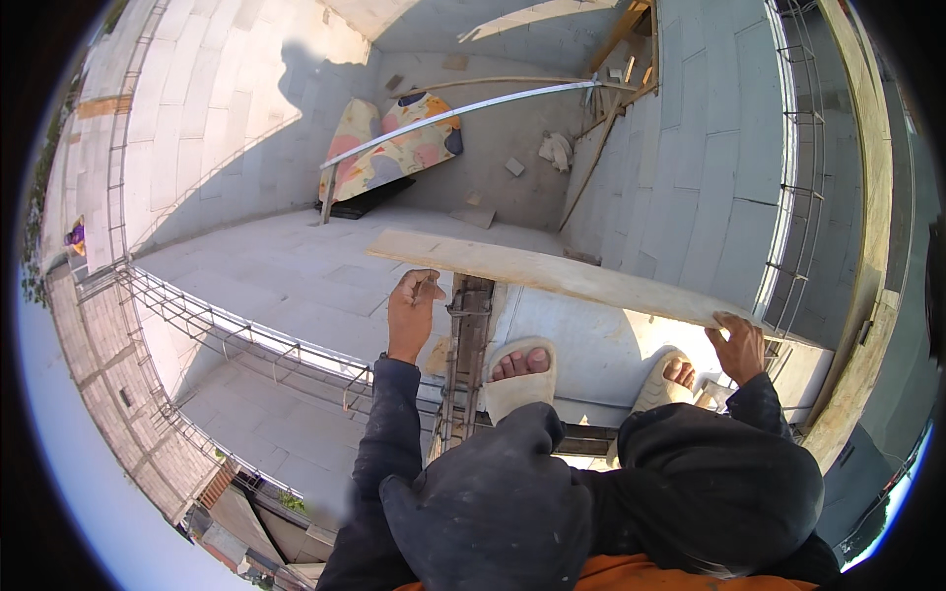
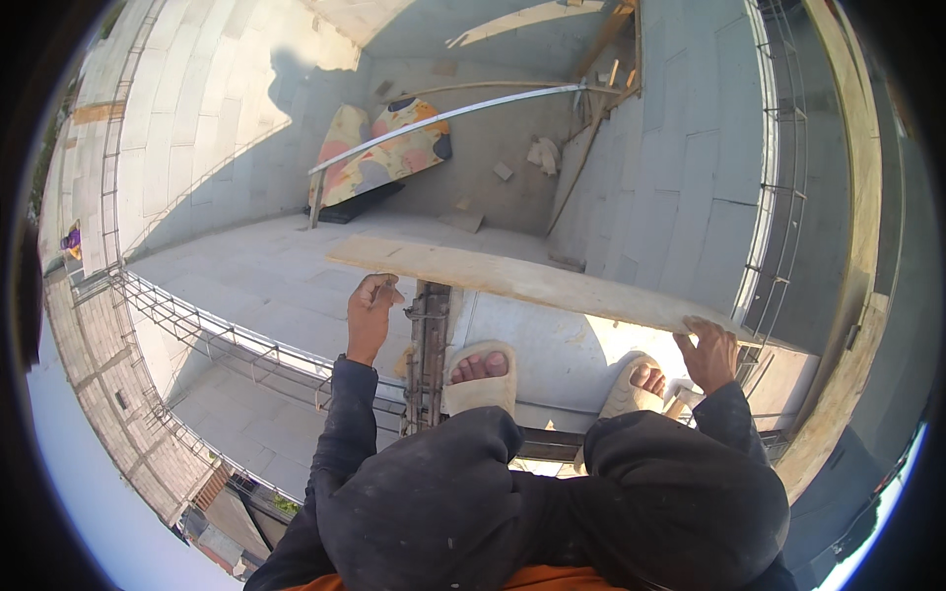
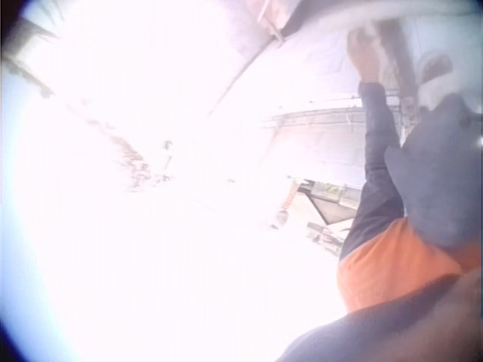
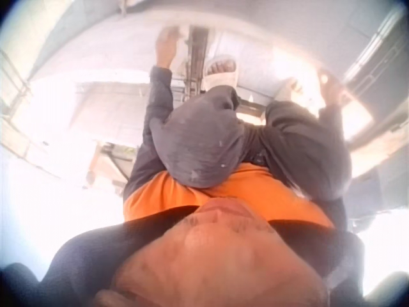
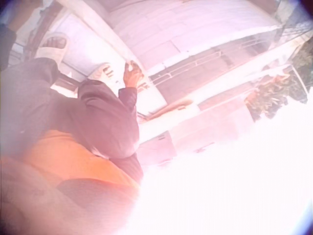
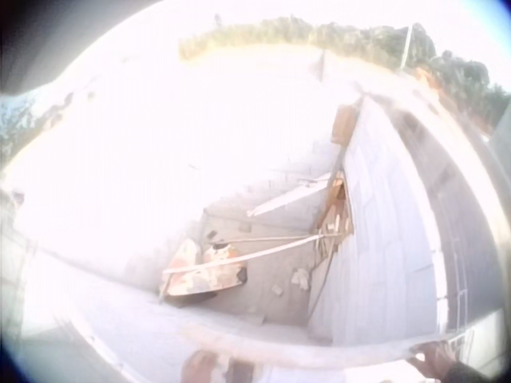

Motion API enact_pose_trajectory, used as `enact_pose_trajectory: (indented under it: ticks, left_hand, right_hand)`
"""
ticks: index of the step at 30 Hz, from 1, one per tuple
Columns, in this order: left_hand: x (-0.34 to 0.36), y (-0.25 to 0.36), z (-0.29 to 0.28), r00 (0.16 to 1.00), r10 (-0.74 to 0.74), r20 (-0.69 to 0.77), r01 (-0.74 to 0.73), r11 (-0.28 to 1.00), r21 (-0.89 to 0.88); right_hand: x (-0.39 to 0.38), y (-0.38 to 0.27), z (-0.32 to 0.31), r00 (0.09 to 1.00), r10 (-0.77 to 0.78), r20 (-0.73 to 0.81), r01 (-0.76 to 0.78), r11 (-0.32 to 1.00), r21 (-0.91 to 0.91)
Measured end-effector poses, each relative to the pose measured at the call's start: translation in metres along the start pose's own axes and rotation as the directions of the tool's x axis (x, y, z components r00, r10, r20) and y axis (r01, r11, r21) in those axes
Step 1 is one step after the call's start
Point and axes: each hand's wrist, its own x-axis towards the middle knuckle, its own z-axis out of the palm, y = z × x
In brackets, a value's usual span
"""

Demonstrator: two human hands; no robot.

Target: The person positions and secures plywood pieces using a hammer and nails, then marks and measures a metal channel with a pencil and tape measure.

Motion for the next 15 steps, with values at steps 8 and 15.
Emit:
enact_pose_trajectory:
  ticks: [8,15]
  left_hand:
    - [0.010,0.027,0.013,0.994,-0.093,-0.055,0.090,0.994,-0.056]
    - [0.011,0.101,-0.043,0.882,0.360,-0.304,-0.172,0.847,0.503]
  right_hand:
    - [0.004,0.007,0.001,1.000,-0.005,0.018,0.004,0.999,0.032]
    - [0.002,-0.009,-0.001,1.000,0.003,0.012,-0.004,0.998,0.060]
